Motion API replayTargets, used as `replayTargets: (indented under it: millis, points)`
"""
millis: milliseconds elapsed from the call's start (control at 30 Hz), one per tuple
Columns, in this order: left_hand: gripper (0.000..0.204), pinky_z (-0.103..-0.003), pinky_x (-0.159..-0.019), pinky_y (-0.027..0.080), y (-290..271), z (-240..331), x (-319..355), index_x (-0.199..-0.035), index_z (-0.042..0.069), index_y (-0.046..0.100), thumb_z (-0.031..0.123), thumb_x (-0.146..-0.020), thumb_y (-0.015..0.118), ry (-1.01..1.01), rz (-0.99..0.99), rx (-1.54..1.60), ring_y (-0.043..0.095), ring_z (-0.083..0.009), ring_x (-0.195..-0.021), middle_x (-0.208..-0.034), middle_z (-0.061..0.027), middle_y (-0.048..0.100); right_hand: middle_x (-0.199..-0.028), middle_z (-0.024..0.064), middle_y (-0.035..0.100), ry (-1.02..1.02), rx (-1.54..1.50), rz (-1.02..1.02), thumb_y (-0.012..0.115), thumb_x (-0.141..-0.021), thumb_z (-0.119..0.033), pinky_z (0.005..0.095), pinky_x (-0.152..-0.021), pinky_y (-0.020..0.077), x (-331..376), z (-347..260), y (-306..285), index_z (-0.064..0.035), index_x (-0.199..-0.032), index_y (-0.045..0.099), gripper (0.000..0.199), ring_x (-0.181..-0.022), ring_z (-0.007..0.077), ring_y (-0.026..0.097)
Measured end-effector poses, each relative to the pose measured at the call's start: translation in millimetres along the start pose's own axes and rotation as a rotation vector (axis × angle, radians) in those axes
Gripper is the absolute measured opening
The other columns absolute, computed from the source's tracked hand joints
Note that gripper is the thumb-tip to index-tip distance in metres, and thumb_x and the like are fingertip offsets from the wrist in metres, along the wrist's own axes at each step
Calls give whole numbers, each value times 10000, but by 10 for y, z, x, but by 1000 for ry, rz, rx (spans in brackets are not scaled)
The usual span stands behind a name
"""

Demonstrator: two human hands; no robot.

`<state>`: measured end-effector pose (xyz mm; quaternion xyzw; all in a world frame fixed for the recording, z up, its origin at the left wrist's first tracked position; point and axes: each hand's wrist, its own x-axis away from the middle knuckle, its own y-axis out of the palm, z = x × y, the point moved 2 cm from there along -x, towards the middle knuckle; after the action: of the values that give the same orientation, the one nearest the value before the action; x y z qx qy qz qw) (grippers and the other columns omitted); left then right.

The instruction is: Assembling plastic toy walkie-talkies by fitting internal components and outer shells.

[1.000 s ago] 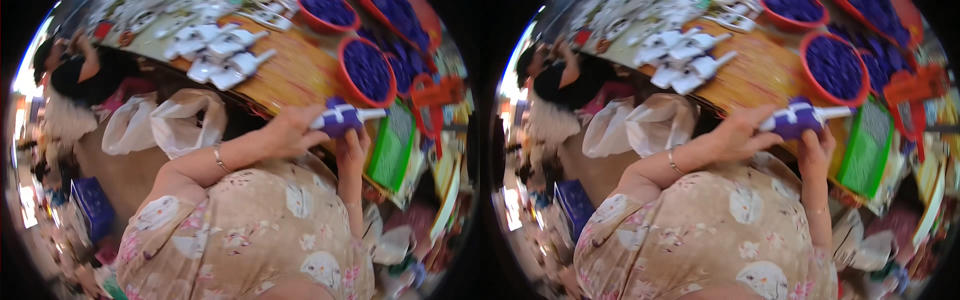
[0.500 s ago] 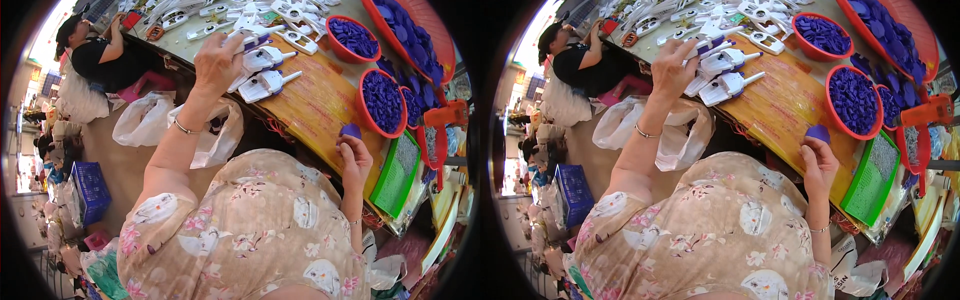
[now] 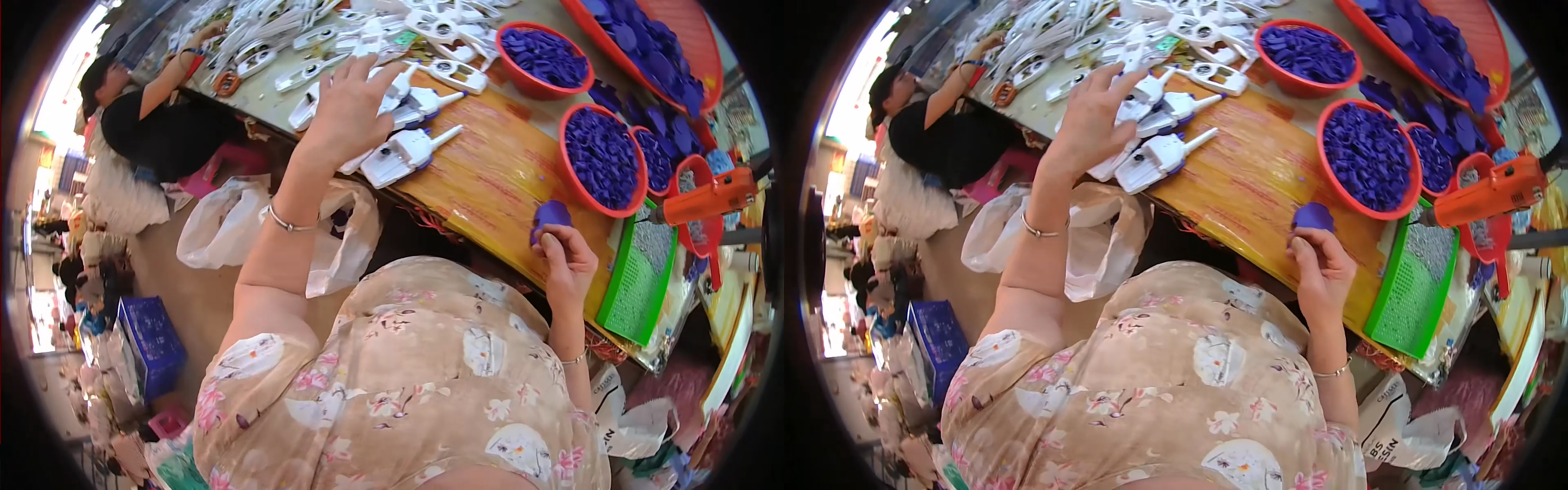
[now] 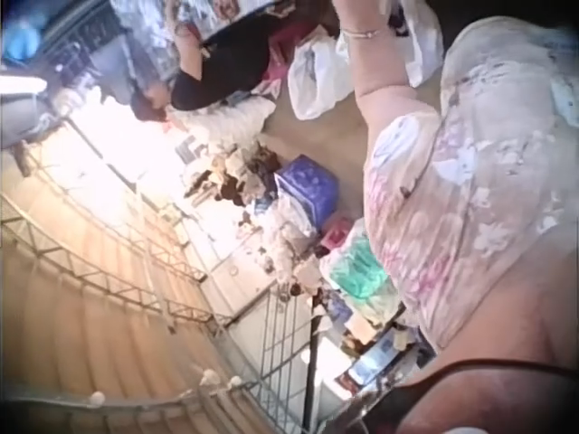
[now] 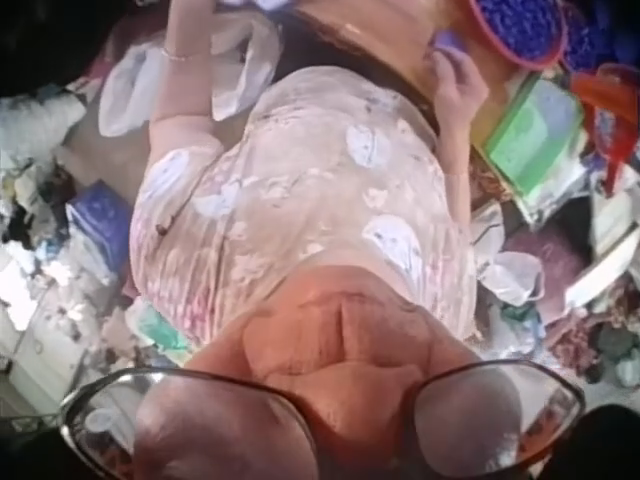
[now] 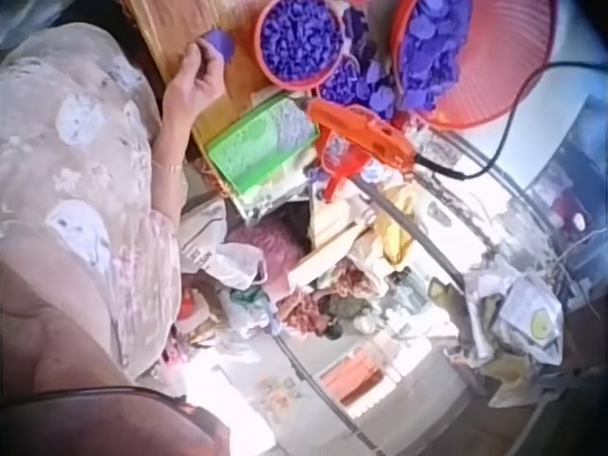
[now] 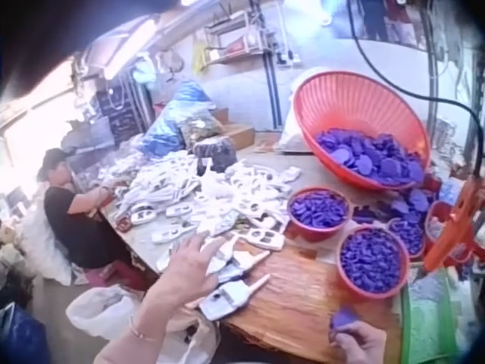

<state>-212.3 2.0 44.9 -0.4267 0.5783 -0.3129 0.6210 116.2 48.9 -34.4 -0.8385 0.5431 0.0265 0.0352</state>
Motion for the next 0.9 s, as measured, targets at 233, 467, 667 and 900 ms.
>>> replayTargets:
  millis: [233, 467, 667, 900]
  points:
    - [288, -450, -806, 496, 831, 313, -1207, -1038, 46, 618, 45, -754, 568, 174, -496, -23, 584, -351, -990, -1065, -183, 586, -819, 28, 617, -25, -48, 28, 563, -865, -21, 184, -628, 462, 33, 3, -21, 20, -924, 617, 90, -698, 71, 565]
    - [587, -406, -827, 486, 1264, 409, -1368, -1186, 109, 520, 79, -636, 720, 265, -577, -156, 560, -326, -1019, -1119, -162, 523, -832, 45, 627, 9, -47, 86, 558, -864, -17, 192, -631, 459, 142, 55, -173, 24, -921, 615, 91, -689, 74, 561]
    - [508, -390, -840, 469, 1148, 34, -1522, -1097, 52, 493, 68, -621, 670, 394, -378, 175, 534, -354, -1010, -1060, -161, 546, -819, 45, 630, 2, -82, 82, 559, -866, -24, 196, -624, 452, 163, 55, -182, 26, -922, 617, 95, -680, 76, 561]
    - [416, -274, -704, 469, 76, -47, -1877, -1005, -3, 542, 60, -611, 660, 361, 9, 1009, 559, -149, -791, -848, -73, 577, -822, 40, 633, -3, -88, 78, 563, -868, -32, 191, -615, 449, 172, 77, -159, 21, -915, 619, 91, -672, 66, 555]
